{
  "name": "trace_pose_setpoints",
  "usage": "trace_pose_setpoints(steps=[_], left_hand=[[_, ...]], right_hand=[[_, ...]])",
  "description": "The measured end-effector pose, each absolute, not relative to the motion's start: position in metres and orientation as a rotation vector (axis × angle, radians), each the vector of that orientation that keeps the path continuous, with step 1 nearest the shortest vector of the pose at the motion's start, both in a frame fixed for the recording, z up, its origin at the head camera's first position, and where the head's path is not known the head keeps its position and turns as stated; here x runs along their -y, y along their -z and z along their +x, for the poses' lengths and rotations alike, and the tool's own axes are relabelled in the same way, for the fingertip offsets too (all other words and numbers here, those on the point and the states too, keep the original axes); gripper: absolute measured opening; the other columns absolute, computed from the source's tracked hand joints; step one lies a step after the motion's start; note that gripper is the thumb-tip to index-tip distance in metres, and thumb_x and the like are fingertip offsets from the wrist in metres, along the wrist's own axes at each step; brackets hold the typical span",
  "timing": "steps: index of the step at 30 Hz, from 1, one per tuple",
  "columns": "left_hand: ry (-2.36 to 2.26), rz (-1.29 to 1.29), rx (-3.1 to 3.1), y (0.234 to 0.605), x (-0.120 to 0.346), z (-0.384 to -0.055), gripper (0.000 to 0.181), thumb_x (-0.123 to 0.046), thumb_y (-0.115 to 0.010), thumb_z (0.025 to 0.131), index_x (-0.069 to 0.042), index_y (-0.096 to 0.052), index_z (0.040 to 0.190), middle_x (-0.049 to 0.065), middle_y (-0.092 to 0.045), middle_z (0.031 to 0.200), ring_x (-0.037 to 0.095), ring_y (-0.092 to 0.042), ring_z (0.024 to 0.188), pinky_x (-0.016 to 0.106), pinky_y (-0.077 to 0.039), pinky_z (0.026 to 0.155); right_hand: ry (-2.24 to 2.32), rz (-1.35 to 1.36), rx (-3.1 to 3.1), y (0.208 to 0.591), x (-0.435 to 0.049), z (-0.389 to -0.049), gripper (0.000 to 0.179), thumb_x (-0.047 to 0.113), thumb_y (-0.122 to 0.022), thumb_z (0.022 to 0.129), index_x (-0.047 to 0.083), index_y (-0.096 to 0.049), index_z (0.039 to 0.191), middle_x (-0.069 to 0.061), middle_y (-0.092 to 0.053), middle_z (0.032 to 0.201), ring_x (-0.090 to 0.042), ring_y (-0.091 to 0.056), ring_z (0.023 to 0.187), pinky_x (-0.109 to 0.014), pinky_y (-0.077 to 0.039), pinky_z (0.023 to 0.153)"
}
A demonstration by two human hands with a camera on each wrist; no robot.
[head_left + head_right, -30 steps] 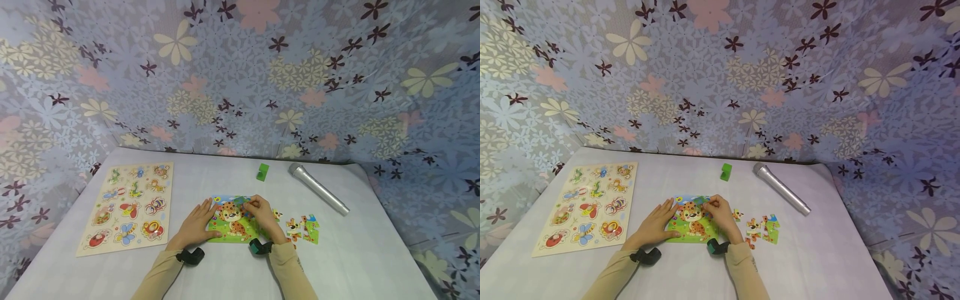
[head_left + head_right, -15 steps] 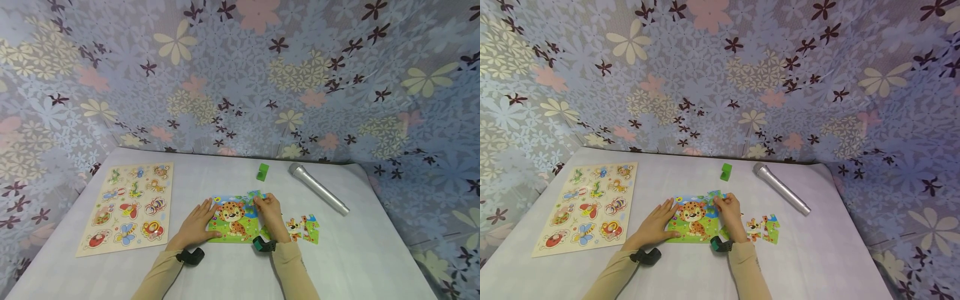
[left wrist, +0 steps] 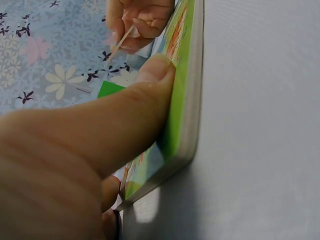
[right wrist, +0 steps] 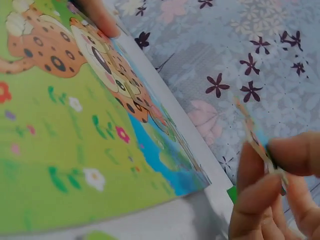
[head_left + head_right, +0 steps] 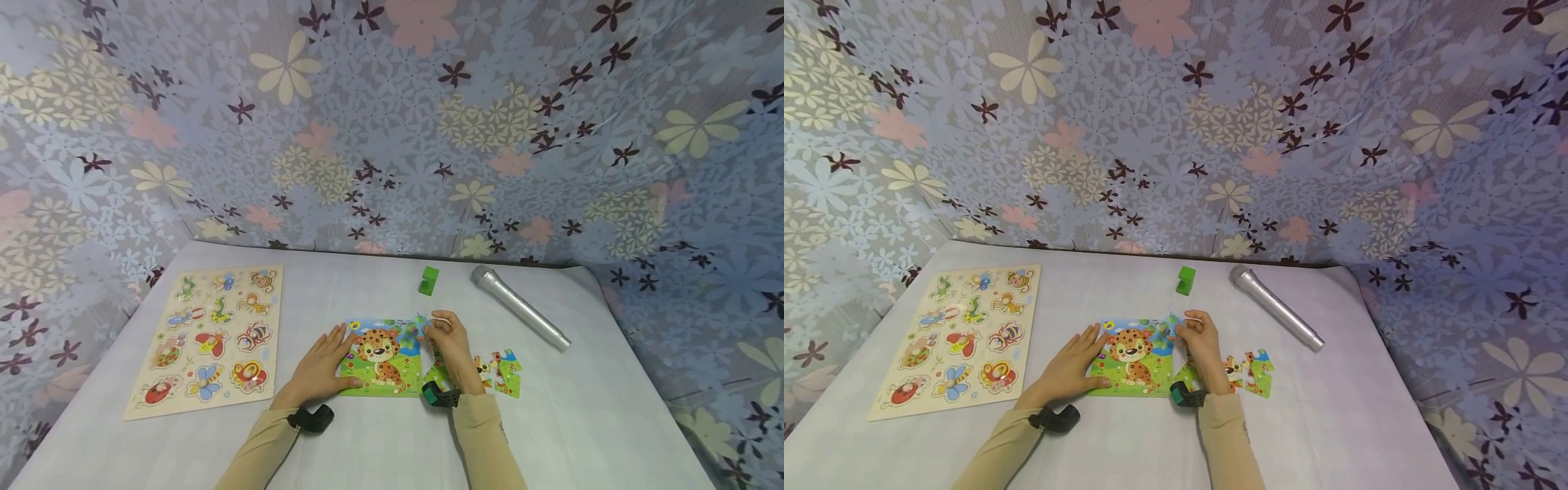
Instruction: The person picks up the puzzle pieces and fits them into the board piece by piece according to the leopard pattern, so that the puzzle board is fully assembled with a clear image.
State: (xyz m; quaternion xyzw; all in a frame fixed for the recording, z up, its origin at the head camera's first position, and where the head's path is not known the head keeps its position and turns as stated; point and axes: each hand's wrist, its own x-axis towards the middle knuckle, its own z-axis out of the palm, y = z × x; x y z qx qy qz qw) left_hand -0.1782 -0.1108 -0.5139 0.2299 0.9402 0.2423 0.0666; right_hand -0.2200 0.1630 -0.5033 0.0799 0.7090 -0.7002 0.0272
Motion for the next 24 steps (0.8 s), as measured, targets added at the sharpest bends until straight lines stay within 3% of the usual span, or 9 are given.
trace_pose_setpoints(steps=[2,4,9,13,15,20,24], left_hand=[[-0.730,0.692,-2.833,0.514,0.111,-0.178,0.092,-0.048,-0.068,0.084,0.000,-0.027,0.151,0.022,-0.016,0.160,0.037,-0.015,0.150,0.051,-0.014,0.123],[-0.732,0.692,-2.833,0.515,0.110,-0.179,0.092,-0.048,-0.068,0.084,0.000,-0.027,0.151,0.022,-0.016,0.160,0.037,-0.015,0.150,0.051,-0.014,0.123],[-0.727,0.692,-2.837,0.516,0.111,-0.179,0.092,-0.049,-0.068,0.084,-0.001,-0.027,0.151,0.023,-0.016,0.160,0.037,-0.015,0.150,0.051,-0.014,0.123],[-0.729,0.690,-2.835,0.516,0.111,-0.180,0.092,-0.049,-0.068,0.084,-0.001,-0.027,0.151,0.022,-0.016,0.160,0.037,-0.015,0.150,0.051,-0.014,0.123],[-0.730,0.690,-2.833,0.516,0.111,-0.180,0.093,-0.049,-0.067,0.084,-0.001,-0.026,0.152,0.022,-0.015,0.161,0.037,-0.014,0.150,0.051,-0.014,0.123],[-0.720,0.699,-2.835,0.515,0.112,-0.179,0.093,-0.050,-0.067,0.084,-0.002,-0.025,0.152,0.021,-0.014,0.161,0.036,-0.013,0.150,0.051,-0.013,0.123],[-0.718,0.701,-2.834,0.515,0.111,-0.178,0.093,-0.050,-0.067,0.084,-0.001,-0.026,0.152,0.022,-0.015,0.161,0.037,-0.014,0.150,0.051,-0.014,0.123]], right_hand=[[2.157,0.208,-2.164,0.504,-0.162,-0.220,0.040,-0.001,-0.056,0.093,-0.001,-0.048,0.131,0.001,-0.048,0.091,-0.008,-0.050,0.072,-0.019,-0.049,0.064],[2.164,0.200,-2.124,0.505,-0.161,-0.221,0.041,-0.002,-0.053,0.095,-0.002,-0.046,0.135,0.000,-0.045,0.092,-0.007,-0.051,0.072,-0.018,-0.053,0.067],[2.217,0.251,-2.034,0.506,-0.159,-0.221,0.022,0.000,-0.049,0.098,-0.006,-0.049,0.119,0.000,-0.050,0.088,-0.007,-0.063,0.074,-0.019,-0.058,0.076],[2.125,0.284,-2.179,0.504,-0.157,-0.221,0.016,0.008,-0.057,0.096,-0.002,-0.054,0.107,0.005,-0.060,0.083,-0.006,-0.059,0.074,-0.019,-0.054,0.067],[2.035,0.296,-2.288,0.503,-0.155,-0.221,0.019,0.010,-0.062,0.094,0.000,-0.059,0.110,0.006,-0.064,0.079,-0.007,-0.056,0.068,-0.019,-0.048,0.060],[1.828,0.198,-2.536,0.503,-0.146,-0.216,0.034,0.010,-0.067,0.091,0.005,-0.060,0.124,-0.005,-0.068,0.072,-0.011,-0.056,0.055,-0.022,-0.046,0.050],[1.723,0.139,-2.646,0.503,-0.138,-0.213,0.032,0.013,-0.066,0.091,0.004,-0.061,0.122,-0.012,-0.069,0.073,-0.013,-0.062,0.056,-0.025,-0.050,0.050]])
